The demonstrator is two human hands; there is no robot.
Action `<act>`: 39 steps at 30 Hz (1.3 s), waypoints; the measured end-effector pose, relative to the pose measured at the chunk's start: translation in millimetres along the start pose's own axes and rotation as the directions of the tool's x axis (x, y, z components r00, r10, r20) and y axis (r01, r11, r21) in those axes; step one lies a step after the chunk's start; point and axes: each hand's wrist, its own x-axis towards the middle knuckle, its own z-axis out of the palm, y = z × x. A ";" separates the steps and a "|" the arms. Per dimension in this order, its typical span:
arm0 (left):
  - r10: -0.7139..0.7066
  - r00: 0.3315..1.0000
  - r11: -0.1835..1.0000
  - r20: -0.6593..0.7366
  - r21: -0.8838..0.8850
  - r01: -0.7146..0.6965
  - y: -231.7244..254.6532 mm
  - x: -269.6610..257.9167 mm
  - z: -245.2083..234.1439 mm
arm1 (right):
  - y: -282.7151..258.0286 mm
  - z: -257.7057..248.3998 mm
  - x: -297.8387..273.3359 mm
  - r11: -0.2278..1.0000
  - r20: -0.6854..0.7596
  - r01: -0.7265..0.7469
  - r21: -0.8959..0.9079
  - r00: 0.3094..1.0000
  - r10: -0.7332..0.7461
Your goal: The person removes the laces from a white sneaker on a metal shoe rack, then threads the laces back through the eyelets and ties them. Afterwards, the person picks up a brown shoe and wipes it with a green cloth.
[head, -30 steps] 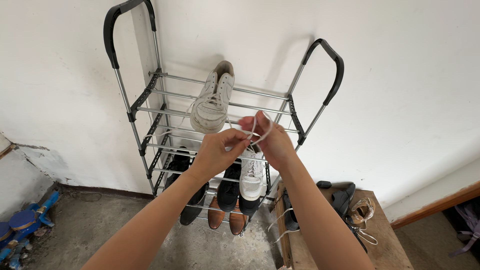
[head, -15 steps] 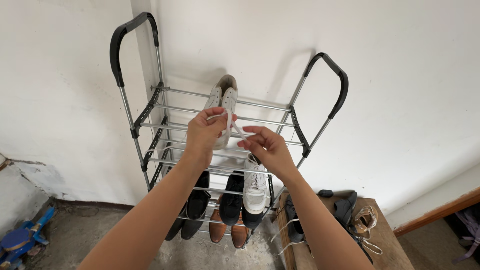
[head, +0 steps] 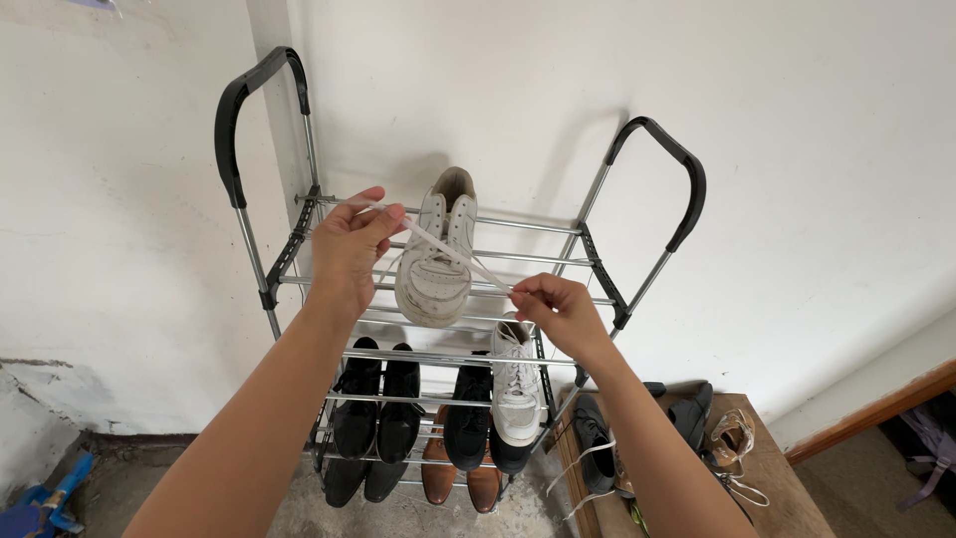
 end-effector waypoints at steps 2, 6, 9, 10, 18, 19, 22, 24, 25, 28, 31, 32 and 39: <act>0.036 0.999 0.999 0.007 0.028 -0.036 1.2 5.3 -6.6 | 3.1 -3.4 1.6 0.999 0.001 -0.020 0.027 1.000 0.020; 0.108 0.993 0.984 0.040 0.135 -0.113 -2.5 14.2 -11.4 | -5.9 -2.3 6.1 0.957 -0.013 -0.172 -0.235 0.985 0.174; 0.105 0.976 0.969 0.190 0.201 -0.143 -13.6 18.2 -3.4 | -21.5 16.8 14.6 0.866 -0.082 0.352 -0.355 0.911 -0.404; 0.106 0.962 0.959 0.251 0.229 -0.165 -18.7 18.7 1.9 | -27.9 26.5 21.8 0.920 -0.102 0.330 -0.213 0.929 -0.357; -0.018 0.929 0.939 0.370 0.325 -0.111 -35.2 42.4 16.8 | -60.2 81.3 72.7 0.905 -0.160 -0.185 0.384 0.952 0.263; -0.038 0.932 0.953 0.360 0.293 -0.075 -34.5 47.4 16.9 | -60.5 81.8 76.3 0.913 -0.173 -0.166 0.372 0.954 0.244; -0.072 0.934 0.977 0.351 0.215 -0.006 -29.7 61.6 12.6 | -56.4 83.4 87.0 0.933 -0.201 -0.120 0.339 0.960 0.197; -0.064 0.928 0.981 0.368 0.192 -0.008 -28.0 70.9 8.0 | -49.7 81.2 92.4 0.940 -0.206 -0.115 0.320 0.960 0.188; -0.073 0.924 0.974 0.375 0.227 -0.015 -29.3 75.0 8.0 | -45.9 80.7 94.8 0.942 -0.223 -0.133 0.307 0.953 0.207; -0.075 0.930 0.946 0.360 0.321 -0.048 -36.8 88.7 7.7 | -36.4 79.9 103.2 0.944 -0.271 -0.160 0.290 0.932 0.241; 0.015 0.955 0.890 0.296 0.432 -0.148 -51.4 103.5 10.2 | -31.8 77.6 110.7 0.925 -0.307 -0.187 0.331 0.905 0.293; 0.072 0.953 0.842 0.294 0.494 -0.216 -57.9 107.6 11.0 | -30.8 77.8 112.9 0.904 -0.312 -0.226 0.362 0.885 0.346; 0.055 0.912 0.386 0.407 0.833 -0.395 -61.7 151.6 23.1 | -23.6 84.0 131.3 0.834 -0.176 -0.220 0.506 0.920 0.350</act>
